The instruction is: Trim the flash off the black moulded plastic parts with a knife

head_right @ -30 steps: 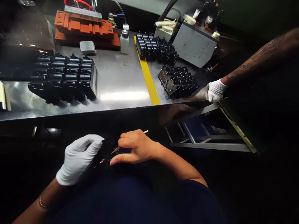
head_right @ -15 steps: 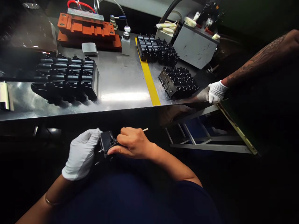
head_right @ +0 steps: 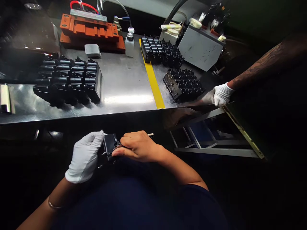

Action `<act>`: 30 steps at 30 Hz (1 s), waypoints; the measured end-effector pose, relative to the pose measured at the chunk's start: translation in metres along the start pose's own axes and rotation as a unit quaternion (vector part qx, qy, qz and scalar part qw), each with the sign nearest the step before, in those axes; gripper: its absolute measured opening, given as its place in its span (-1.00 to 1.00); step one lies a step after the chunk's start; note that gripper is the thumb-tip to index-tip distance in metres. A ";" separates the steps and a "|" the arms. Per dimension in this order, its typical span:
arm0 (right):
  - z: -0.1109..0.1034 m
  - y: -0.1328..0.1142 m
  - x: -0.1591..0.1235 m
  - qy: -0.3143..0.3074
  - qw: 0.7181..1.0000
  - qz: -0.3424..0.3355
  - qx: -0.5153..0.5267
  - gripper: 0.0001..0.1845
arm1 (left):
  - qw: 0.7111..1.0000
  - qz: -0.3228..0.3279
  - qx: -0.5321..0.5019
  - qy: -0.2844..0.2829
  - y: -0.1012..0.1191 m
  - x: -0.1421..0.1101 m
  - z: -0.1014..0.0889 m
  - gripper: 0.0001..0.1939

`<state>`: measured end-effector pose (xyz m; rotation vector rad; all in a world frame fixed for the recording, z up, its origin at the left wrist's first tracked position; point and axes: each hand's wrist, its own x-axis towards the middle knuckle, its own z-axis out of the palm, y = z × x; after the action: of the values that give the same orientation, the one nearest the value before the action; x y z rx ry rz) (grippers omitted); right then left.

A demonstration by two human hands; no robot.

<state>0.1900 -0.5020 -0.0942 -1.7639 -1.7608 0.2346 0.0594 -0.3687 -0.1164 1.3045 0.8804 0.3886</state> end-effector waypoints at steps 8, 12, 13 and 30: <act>-0.001 0.002 -0.001 0.119 0.992 0.032 0.013 -0.59 | 0.997 -0.052 -0.033 -0.043 0.008 0.016 0.002 -0.54; 0.010 0.003 0.002 0.179 0.975 0.035 -0.127 -0.72 | 0.994 -0.085 -0.046 -0.051 0.003 0.020 0.001 -0.54; 0.012 0.003 0.003 0.180 0.973 0.037 -0.141 -0.72 | 0.994 -0.087 -0.046 -0.048 0.001 0.020 0.001 -0.55; 0.016 0.005 -0.003 0.133 0.983 0.045 -0.121 -0.69 | 0.997 -0.076 0.007 -0.034 0.001 0.015 0.003 -0.56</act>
<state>0.1855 -0.4995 -0.1104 -1.9459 -1.5707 -0.1794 0.0715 -0.3596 -0.1206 1.2474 0.9200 0.2183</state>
